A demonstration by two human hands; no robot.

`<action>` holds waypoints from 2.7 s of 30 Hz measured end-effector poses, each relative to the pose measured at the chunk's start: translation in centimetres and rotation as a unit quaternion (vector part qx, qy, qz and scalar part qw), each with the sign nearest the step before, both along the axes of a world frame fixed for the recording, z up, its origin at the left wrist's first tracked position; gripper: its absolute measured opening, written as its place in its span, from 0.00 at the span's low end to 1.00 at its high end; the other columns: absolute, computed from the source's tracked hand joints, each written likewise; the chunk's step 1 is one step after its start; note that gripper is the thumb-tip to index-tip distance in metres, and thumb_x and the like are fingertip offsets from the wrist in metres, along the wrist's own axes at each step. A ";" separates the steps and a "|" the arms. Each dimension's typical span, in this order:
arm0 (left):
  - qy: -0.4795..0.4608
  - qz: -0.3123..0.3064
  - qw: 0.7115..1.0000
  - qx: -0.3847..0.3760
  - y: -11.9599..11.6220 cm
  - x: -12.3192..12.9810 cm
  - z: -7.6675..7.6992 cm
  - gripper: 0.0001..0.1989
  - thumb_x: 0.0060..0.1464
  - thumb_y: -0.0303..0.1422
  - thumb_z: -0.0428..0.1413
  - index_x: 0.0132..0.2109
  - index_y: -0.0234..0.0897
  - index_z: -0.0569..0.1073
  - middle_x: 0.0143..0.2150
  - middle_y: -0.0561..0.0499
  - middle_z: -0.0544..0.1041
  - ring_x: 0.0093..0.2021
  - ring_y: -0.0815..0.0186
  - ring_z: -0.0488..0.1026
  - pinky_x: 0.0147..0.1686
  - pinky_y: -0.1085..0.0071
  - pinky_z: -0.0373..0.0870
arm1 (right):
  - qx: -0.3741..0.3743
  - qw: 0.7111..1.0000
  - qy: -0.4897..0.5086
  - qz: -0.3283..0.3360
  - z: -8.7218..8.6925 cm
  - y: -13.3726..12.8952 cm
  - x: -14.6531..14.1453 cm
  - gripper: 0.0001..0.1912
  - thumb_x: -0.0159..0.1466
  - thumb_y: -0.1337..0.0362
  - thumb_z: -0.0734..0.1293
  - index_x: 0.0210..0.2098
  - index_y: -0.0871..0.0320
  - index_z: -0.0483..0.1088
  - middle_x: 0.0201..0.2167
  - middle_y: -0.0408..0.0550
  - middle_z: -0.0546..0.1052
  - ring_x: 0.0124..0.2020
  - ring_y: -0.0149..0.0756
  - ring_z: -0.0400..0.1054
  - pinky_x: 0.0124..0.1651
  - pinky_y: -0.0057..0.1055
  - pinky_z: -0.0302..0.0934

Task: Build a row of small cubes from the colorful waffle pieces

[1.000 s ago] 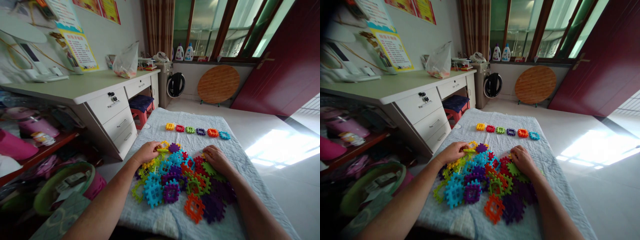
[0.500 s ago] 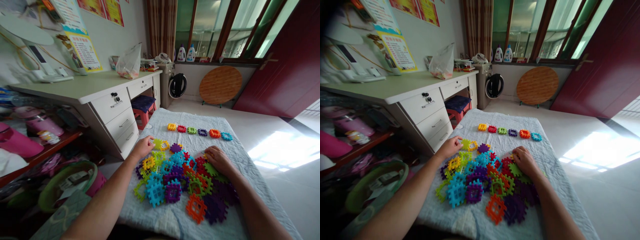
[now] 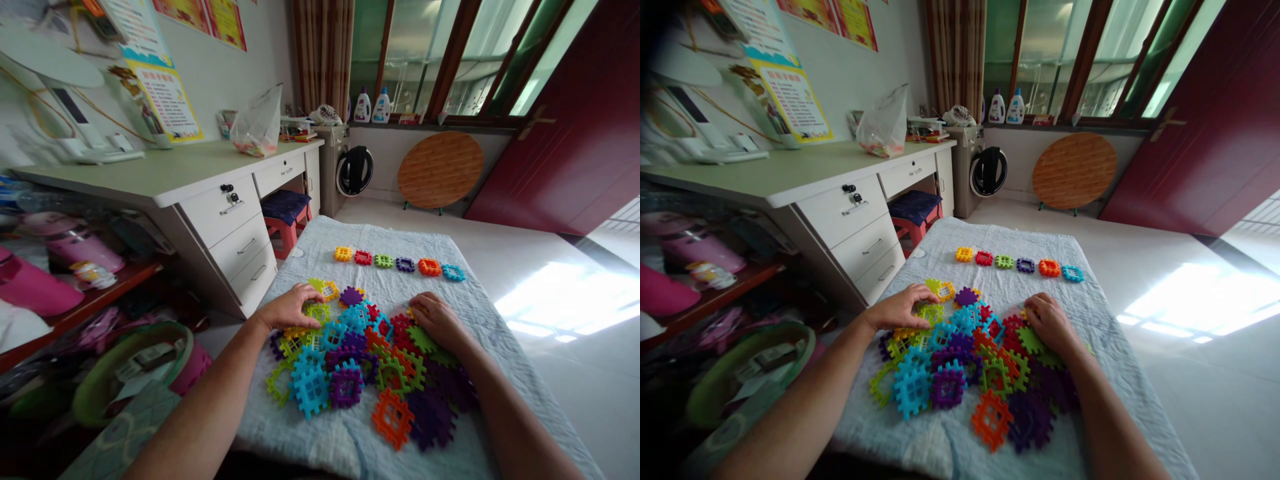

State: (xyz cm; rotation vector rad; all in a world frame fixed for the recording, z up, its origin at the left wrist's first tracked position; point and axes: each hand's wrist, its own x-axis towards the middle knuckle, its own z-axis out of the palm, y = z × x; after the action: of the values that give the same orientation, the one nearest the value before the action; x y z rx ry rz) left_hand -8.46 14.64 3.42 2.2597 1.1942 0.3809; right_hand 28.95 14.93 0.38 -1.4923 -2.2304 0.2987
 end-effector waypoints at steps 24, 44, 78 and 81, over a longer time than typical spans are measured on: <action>-0.116 0.160 0.970 0.144 0.4 0.1 0.2 0.05 0.50 0.30 0.56 0.36 0.37 0.73 0.36 0.49 0.74 0.41 0.63 0.69 0.47 0.65 0.66 | 0.002 1.000 -0.007 0.002 -0.2 0.1 0.1 0.12 0.61 0.63 0.59 0.37 0.58 0.72 0.37 0.51 0.73 0.40 0.39 0.68 0.46 0.36 0.61; 0.070 0.090 0.984 0.136 0.8 0.3 -1.7 0.27 0.39 0.39 0.65 0.48 0.38 0.72 0.43 0.46 0.71 0.47 0.56 0.66 0.50 0.63 0.62 | 0.000 1.000 -0.013 0.002 -0.2 0.1 0.1 0.11 0.63 0.64 0.58 0.38 0.58 0.71 0.38 0.51 0.72 0.41 0.39 0.67 0.46 0.35 0.61; 0.098 0.064 0.981 0.155 0.5 1.0 -1.5 0.25 0.41 0.36 0.63 0.49 0.37 0.72 0.45 0.45 0.71 0.47 0.56 0.68 0.51 0.62 0.64 | -0.007 1.000 -0.015 0.008 -0.3 0.1 0.2 0.11 0.62 0.64 0.59 0.38 0.59 0.71 0.38 0.51 0.72 0.41 0.40 0.67 0.47 0.36 0.60; 0.060 0.070 0.981 0.170 0.5 0.9 -1.0 0.23 0.41 0.33 0.62 0.48 0.36 0.72 0.44 0.46 0.71 0.47 0.57 0.68 0.52 0.63 0.64 | -0.008 1.000 -0.014 0.007 -0.2 0.1 0.2 0.12 0.63 0.63 0.58 0.38 0.59 0.71 0.38 0.52 0.72 0.41 0.39 0.67 0.47 0.36 0.60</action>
State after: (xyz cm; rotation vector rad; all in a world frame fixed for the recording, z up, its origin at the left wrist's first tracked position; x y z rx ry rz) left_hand -7.54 15.18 2.46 2.5232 1.4488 0.5439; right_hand 29.15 15.05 0.17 -1.4981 -2.2669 0.3010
